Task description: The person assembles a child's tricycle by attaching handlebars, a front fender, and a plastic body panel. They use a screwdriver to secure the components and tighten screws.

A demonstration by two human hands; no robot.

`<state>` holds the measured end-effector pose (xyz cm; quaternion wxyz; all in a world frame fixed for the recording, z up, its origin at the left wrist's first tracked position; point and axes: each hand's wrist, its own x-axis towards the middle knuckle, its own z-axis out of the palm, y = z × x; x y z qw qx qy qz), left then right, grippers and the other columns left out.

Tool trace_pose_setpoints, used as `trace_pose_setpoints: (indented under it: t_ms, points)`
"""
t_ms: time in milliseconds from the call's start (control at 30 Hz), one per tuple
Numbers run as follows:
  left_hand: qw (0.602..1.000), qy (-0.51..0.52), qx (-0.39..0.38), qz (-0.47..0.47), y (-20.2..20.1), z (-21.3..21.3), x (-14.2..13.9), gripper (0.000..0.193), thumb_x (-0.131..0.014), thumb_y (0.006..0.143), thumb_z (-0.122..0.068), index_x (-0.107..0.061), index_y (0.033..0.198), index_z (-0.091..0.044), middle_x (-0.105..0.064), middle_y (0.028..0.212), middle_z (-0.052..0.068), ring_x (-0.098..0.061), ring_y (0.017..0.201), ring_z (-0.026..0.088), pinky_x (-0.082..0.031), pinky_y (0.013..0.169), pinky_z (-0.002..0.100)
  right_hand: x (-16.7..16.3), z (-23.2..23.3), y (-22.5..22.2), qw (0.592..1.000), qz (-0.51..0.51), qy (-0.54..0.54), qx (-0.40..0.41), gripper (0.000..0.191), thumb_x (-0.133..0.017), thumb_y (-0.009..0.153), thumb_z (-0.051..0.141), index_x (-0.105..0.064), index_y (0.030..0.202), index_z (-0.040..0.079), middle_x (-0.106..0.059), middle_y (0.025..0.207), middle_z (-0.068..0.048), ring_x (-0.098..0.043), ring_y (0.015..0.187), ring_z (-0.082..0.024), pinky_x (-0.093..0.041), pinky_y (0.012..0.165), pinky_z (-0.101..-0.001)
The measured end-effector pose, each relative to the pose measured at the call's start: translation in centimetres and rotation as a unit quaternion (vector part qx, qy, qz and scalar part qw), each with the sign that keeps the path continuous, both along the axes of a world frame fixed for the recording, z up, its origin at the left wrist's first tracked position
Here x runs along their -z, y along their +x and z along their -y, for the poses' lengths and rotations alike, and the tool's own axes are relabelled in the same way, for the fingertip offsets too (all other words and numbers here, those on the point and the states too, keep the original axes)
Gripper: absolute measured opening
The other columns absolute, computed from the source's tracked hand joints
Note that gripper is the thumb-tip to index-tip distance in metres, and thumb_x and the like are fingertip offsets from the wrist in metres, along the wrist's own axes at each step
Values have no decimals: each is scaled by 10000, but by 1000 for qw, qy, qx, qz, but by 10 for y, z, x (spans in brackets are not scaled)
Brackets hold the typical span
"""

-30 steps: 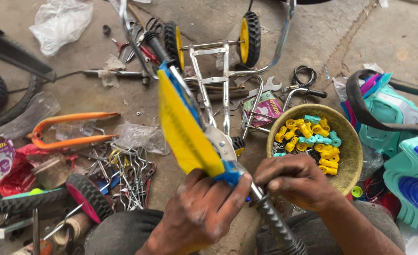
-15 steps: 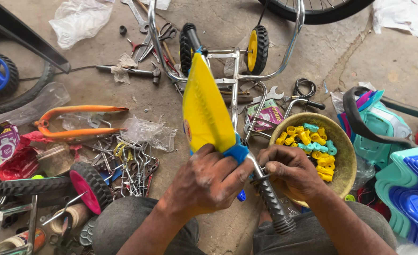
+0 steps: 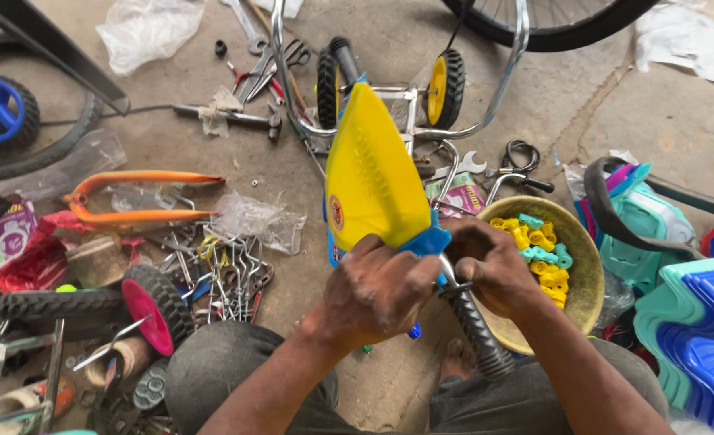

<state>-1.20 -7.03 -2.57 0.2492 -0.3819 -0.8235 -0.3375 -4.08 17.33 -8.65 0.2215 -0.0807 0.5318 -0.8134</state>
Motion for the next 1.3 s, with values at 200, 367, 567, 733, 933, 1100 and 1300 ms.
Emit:
trace_pose_setpoints:
  t_ms: [200, 367, 567, 733, 933, 1100, 1300]
  points:
    - [998, 19, -52, -19, 16, -7, -4, 264, -763, 846, -46, -601, 1054, -46, -596, 794, 65, -610, 678, 264, -463, 666, 431, 4, -5, 11, 994, -62, -87, -12, 340, -830, 936, 137, -732, 1165, -94, -707, 1070, -128, -665, 963, -201, -546, 835, -340]
    - [998, 57, 1, 21, 25, -3, -17, 209, -753, 829, -14, -623, 989, -52, -644, 828, 73, -647, 731, 277, -492, 717, 427, 0, -7, 19, 994, -93, -48, 12, 263, -811, 906, 71, -740, 1102, -90, -731, 1091, -156, -686, 1004, -222, -556, 894, -345]
    - [989, 108, 15, 101, 30, 5, -32, 109, -758, 799, -42, -671, 860, -67, -655, 761, 75, -649, 694, 263, -508, 715, 416, -38, -4, 18, 973, -210, 48, -87, 277, -755, 887, -27, -754, 1163, 2, -715, 1085, -124, -697, 997, -193, -573, 861, -305]
    - [986, 105, -4, 127, 33, 12, -22, 84, -741, 752, -51, -707, 824, -76, -665, 726, 74, -642, 665, 244, -499, 679, 410, -70, 7, 18, 790, -560, 244, -55, 405, -748, 910, 10, -705, 1262, 205, -668, 1152, -95, -705, 993, -213, -602, 813, -324]
    - [974, 102, -21, 200, 42, 20, -17, 109, -817, 830, -115, -735, 891, -78, -722, 835, 60, -697, 751, 251, -544, 700, 373, -94, 13, -10, 697, -618, 308, -193, 521, -739, 918, 47, -642, 1382, 263, -669, 1060, -74, -691, 879, -192, -622, 727, -315]
    - [960, 141, -57, 233, 53, 7, -14, 103, -785, 862, -90, -736, 940, -45, -705, 819, 85, -697, 699, 237, -528, 624, 351, -95, 8, -5, 673, -653, 313, -150, 521, -759, 889, 87, -649, 1369, 258, -648, 1019, -37, -661, 877, -211, -569, 734, -370]
    - [958, 150, -99, 223, 59, -4, -16, 84, -742, 866, -75, -718, 933, -31, -704, 809, 85, -679, 677, 177, -521, 620, 322, -84, 7, 5, 652, -673, 332, -107, 613, -806, 822, 82, -627, 1387, 235, -585, 905, -23, -606, 773, -199, -527, 658, -376]
